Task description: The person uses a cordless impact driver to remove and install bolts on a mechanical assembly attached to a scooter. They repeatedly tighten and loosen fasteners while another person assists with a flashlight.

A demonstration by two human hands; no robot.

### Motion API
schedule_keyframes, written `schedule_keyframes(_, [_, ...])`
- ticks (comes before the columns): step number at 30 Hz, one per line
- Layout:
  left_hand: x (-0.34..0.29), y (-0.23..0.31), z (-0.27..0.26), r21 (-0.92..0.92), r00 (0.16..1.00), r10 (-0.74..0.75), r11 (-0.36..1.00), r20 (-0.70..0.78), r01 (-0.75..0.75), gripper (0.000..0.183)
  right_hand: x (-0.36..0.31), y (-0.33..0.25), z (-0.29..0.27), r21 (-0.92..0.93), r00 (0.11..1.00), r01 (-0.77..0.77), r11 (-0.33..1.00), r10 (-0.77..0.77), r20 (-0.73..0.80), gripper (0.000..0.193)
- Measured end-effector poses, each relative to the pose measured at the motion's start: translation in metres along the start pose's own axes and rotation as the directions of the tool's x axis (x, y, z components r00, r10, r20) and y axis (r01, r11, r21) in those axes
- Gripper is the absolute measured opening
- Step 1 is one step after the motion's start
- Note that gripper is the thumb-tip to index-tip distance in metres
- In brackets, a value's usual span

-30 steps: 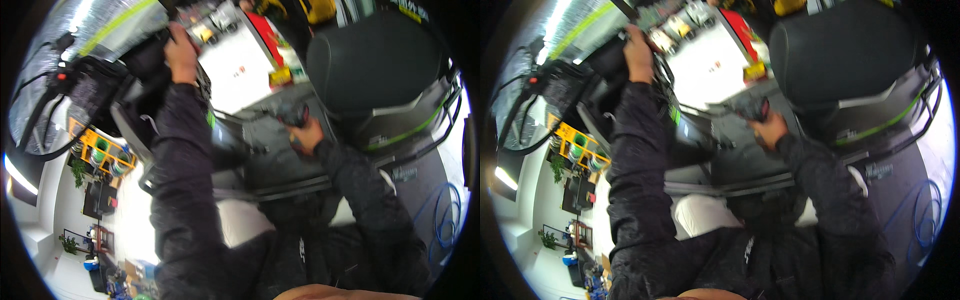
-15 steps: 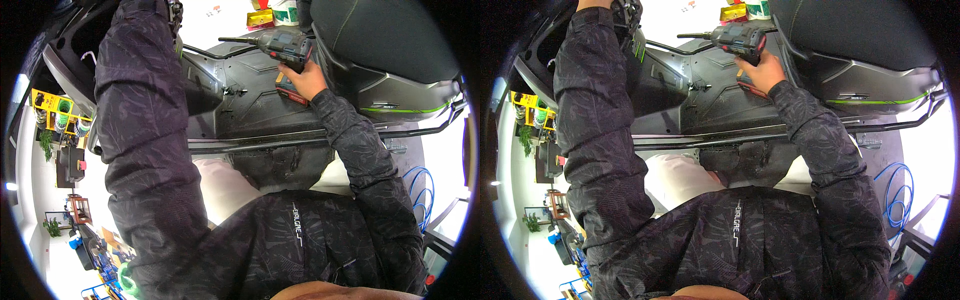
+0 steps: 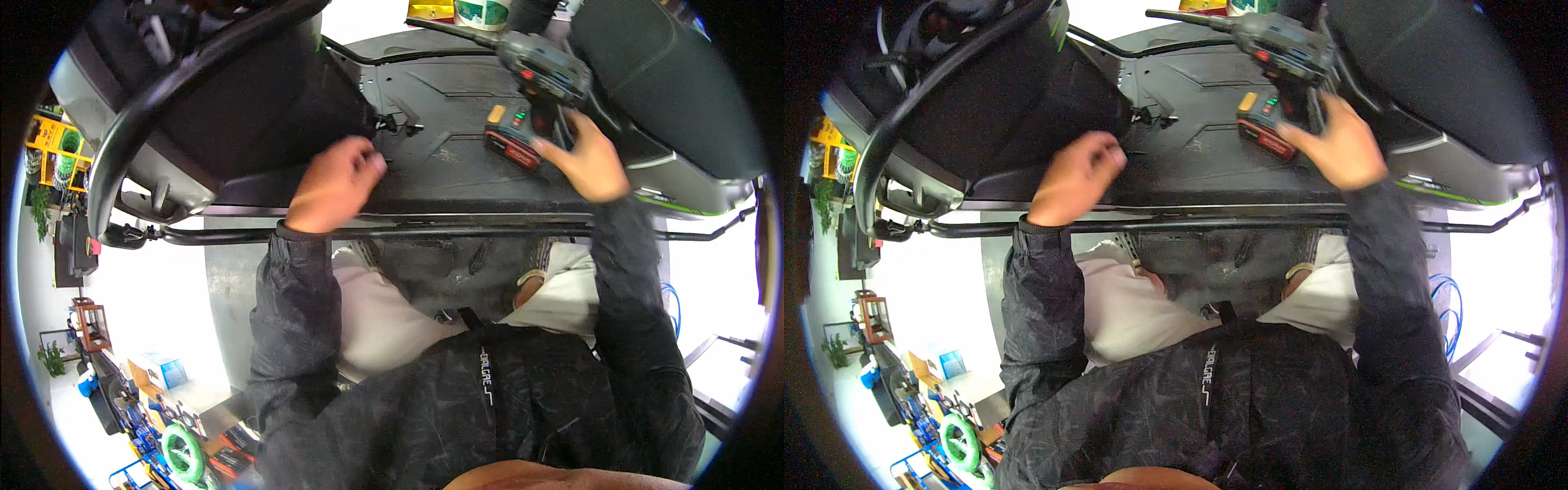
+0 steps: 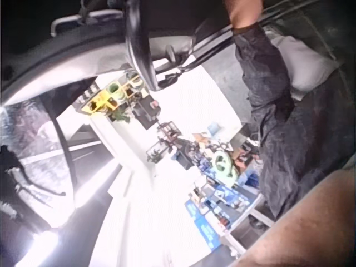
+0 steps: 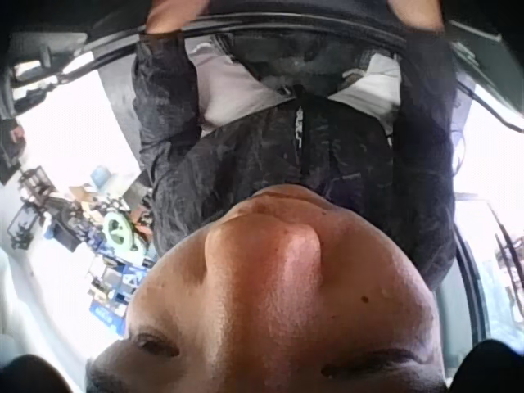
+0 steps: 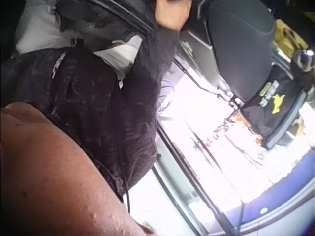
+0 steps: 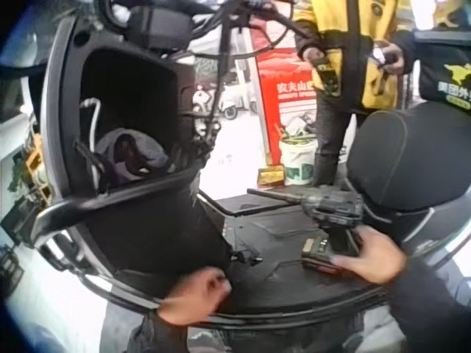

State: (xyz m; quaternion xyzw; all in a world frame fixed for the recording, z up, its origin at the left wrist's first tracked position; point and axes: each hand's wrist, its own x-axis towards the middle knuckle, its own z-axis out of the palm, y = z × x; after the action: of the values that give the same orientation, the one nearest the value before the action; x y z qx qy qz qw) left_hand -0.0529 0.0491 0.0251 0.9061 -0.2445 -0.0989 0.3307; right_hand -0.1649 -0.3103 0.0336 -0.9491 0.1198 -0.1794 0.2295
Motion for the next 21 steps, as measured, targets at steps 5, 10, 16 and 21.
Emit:
schedule_keyframes(5, [-0.003,-0.025,0.014,0.126,0.931,0.086,0.982,0.356,-0.139,0.047,-0.032,-0.032,0.002,0.292,0.866,-0.164,0.942,-0.004,0.500,0.051])
schedule_keyframes(10, [0.006,-0.017,0.025,0.061,0.918,0.167,0.977,0.361,-0.202,0.044,0.013,-0.058,0.134,0.171,0.871,0.227,0.959,-0.278,0.404,0.047])
schedule_keyframes(16, [-0.006,-0.012,0.033,0.003,0.862,0.227,0.967,0.453,-0.256,0.042,0.073,-0.092,0.232,0.003,0.932,0.273,0.962,-0.265,0.247,0.044])
schedule_keyframes(21, [-0.006,-0.014,0.027,0.086,0.865,0.173,0.967,0.472,-0.240,0.048,0.080,-0.098,0.274,-0.109,0.939,0.326,0.939,-0.308,0.151,0.030])
